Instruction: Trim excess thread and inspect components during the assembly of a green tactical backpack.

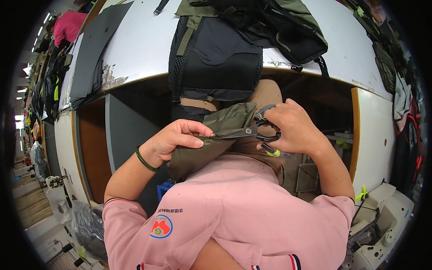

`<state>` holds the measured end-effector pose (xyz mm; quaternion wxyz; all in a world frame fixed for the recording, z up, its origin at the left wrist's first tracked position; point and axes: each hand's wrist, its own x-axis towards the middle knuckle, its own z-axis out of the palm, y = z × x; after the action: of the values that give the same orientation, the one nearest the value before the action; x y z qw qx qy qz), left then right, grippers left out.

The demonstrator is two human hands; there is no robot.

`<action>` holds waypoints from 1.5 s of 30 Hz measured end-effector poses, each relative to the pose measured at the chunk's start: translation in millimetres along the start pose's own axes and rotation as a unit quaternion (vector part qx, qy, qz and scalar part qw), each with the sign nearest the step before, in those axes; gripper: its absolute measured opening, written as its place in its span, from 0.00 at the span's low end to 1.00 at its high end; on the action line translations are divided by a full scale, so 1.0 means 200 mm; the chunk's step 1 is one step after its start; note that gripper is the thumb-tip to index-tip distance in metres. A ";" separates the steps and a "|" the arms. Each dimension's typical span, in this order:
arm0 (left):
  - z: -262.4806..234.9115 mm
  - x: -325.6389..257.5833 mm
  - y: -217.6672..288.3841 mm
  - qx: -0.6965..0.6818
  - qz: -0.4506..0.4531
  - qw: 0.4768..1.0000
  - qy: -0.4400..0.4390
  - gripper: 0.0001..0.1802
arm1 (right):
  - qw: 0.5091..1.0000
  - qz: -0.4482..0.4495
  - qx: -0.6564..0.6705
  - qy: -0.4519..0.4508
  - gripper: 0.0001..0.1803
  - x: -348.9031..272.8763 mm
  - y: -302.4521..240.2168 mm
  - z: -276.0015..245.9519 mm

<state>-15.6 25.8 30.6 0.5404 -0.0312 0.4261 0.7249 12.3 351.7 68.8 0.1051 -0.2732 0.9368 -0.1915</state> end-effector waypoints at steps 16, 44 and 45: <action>0.02 -0.01 0.00 -0.027 0.012 0.999 0.013 0.17 | 0.997 0.002 -0.044 0.065 0.24 0.00 0.01 -0.01; -0.01 0.04 -0.05 -0.095 -0.003 0.995 0.016 0.16 | 0.959 -0.097 -0.179 0.198 0.20 0.06 -0.02 -0.02; -0.02 0.04 -0.06 -0.103 -0.002 0.994 0.021 0.16 | 0.959 -0.098 -0.179 0.199 0.20 0.06 -0.02 -0.02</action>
<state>-11.0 30.7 17.4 0.5266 -0.1033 0.3605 0.7629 2.7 343.1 73.7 -0.1531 -0.3342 0.9266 -0.0799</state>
